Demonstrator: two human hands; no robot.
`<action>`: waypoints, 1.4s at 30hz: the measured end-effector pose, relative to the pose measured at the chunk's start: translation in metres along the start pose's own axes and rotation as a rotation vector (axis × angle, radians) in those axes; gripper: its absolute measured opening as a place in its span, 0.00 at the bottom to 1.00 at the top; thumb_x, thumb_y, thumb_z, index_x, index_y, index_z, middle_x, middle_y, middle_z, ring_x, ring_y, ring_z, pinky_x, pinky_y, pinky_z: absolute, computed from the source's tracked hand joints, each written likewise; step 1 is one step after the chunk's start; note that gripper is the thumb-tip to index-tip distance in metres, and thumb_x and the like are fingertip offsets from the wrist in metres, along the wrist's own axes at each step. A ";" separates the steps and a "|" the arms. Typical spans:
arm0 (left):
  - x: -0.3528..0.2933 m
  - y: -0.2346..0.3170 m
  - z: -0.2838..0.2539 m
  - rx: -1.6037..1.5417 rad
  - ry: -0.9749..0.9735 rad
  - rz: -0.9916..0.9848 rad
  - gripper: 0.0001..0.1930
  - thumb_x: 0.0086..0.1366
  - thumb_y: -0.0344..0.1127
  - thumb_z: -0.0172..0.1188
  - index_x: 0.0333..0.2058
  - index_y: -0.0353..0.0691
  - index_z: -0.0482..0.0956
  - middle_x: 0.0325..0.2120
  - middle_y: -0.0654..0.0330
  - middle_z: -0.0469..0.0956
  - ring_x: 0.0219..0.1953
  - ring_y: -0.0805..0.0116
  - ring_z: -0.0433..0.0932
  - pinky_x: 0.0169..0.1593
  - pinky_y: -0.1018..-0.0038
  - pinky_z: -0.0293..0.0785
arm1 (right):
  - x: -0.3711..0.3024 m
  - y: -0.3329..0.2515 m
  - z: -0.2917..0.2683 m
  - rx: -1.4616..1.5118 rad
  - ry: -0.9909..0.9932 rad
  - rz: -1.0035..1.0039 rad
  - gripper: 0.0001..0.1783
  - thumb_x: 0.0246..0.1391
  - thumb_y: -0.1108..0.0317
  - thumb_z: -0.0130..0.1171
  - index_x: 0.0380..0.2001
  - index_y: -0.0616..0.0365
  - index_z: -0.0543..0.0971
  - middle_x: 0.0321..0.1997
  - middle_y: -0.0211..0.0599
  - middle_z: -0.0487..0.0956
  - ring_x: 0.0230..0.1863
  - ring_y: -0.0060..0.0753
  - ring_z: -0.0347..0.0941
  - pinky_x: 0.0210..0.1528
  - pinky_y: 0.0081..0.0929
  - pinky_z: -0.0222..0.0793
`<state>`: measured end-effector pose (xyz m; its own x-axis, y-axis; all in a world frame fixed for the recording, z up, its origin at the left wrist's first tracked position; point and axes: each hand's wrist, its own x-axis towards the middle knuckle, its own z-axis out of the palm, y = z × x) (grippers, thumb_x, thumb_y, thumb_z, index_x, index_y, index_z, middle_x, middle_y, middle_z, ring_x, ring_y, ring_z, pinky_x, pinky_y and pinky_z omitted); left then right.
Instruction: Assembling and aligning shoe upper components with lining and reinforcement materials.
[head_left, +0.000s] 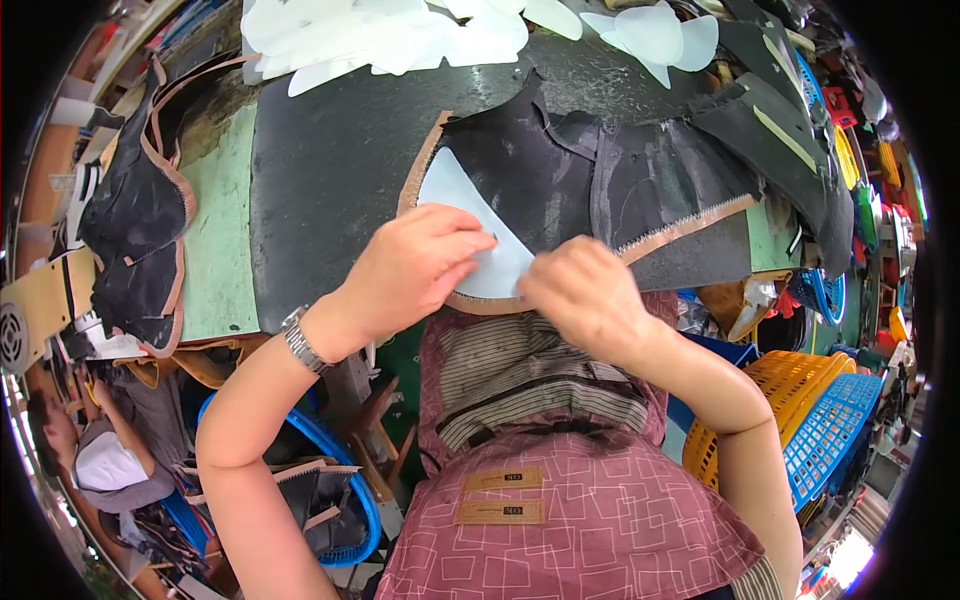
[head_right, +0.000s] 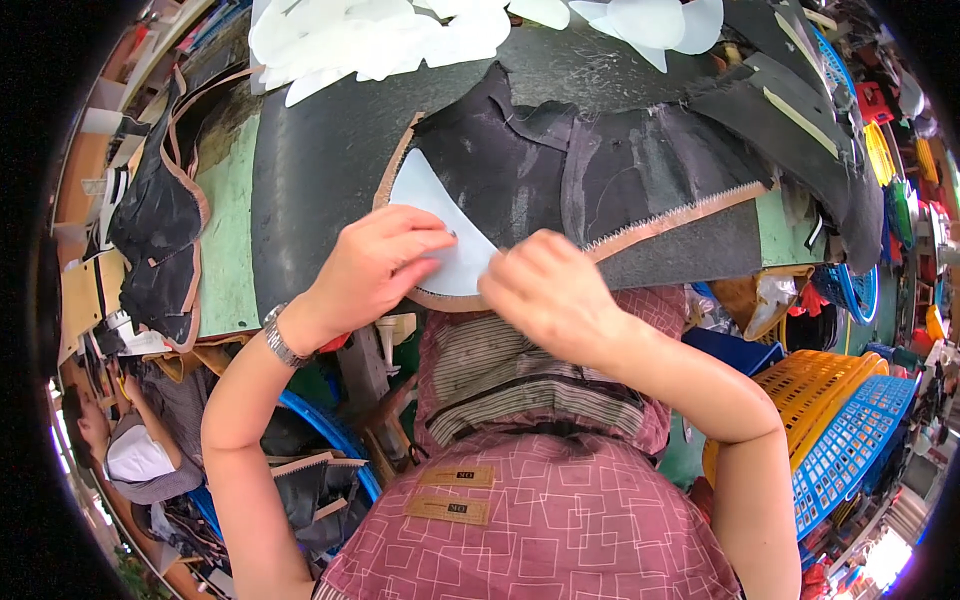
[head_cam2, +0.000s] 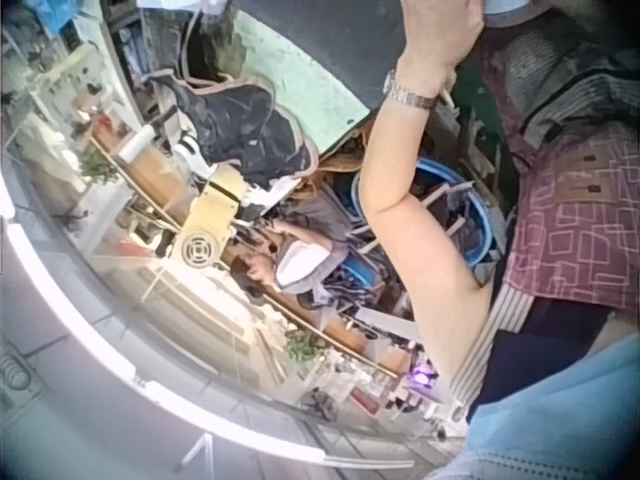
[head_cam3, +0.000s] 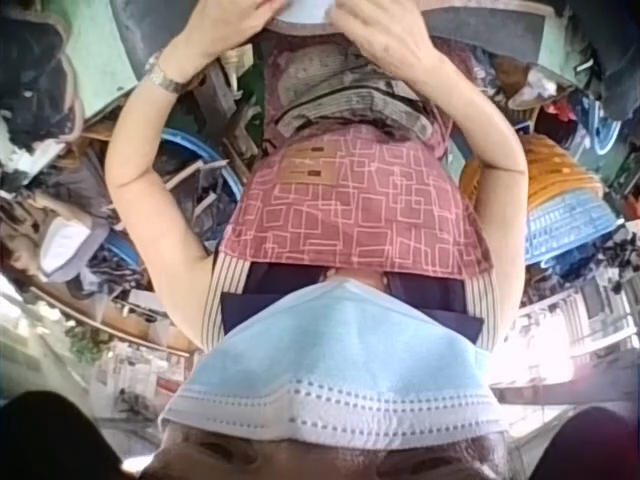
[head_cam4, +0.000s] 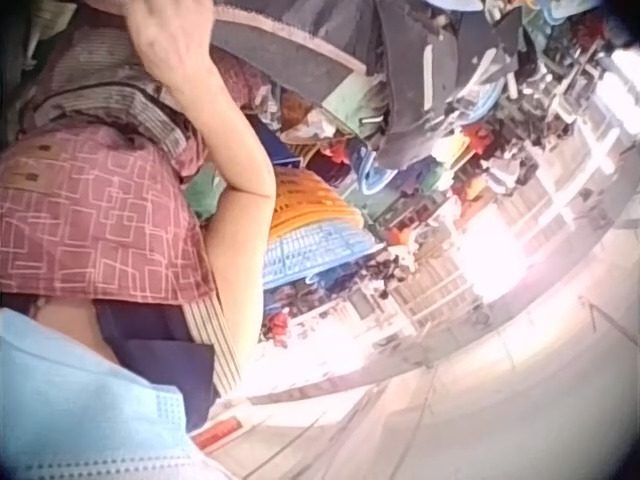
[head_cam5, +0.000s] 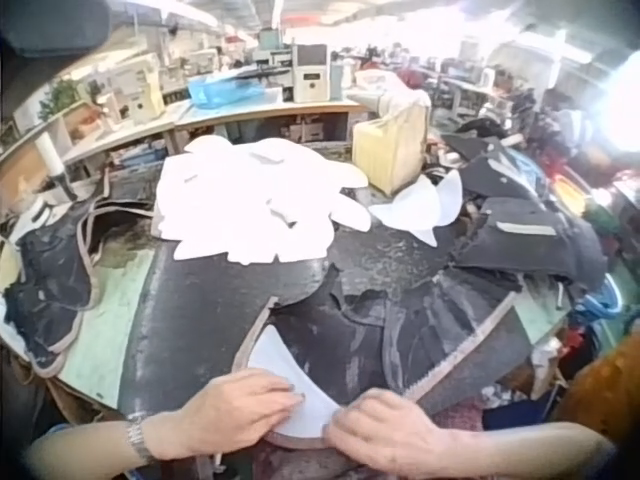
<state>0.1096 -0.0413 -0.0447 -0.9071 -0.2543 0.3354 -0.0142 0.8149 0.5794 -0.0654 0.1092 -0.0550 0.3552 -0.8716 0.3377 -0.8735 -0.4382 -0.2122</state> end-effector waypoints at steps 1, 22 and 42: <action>0.005 0.004 -0.001 0.003 0.000 0.011 0.09 0.44 0.23 0.56 0.28 0.37 0.76 0.30 0.58 0.74 0.36 0.62 0.74 0.36 0.72 0.73 | -0.006 -0.005 0.004 0.014 0.037 -0.008 0.16 0.35 0.68 0.52 0.33 0.60 0.72 0.38 0.35 0.71 0.42 0.33 0.68 0.40 0.29 0.67; -0.060 0.020 -0.132 0.148 -0.047 -0.612 0.07 0.51 0.28 0.51 0.16 0.37 0.68 0.13 0.56 0.66 0.19 0.61 0.69 0.23 0.74 0.64 | 0.030 -0.016 0.045 0.131 0.294 -0.004 0.18 0.30 0.72 0.53 0.32 0.66 0.75 0.38 0.40 0.74 0.37 0.34 0.70 0.38 0.26 0.70; 0.192 -0.234 -0.160 0.860 0.299 -0.384 0.13 0.54 0.30 0.50 0.39 0.43 0.76 0.36 0.52 0.74 0.40 0.53 0.73 0.43 0.63 0.70 | 0.160 0.212 0.007 0.070 0.199 0.312 0.14 0.45 0.66 0.55 0.37 0.58 0.75 0.40 0.39 0.74 0.44 0.43 0.69 0.45 0.35 0.67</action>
<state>0.0062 -0.3643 0.0025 -0.6353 -0.6050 0.4799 -0.6932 0.7206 -0.0092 -0.1913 -0.1244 -0.0523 -0.0015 -0.9090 0.4168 -0.9022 -0.1786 -0.3926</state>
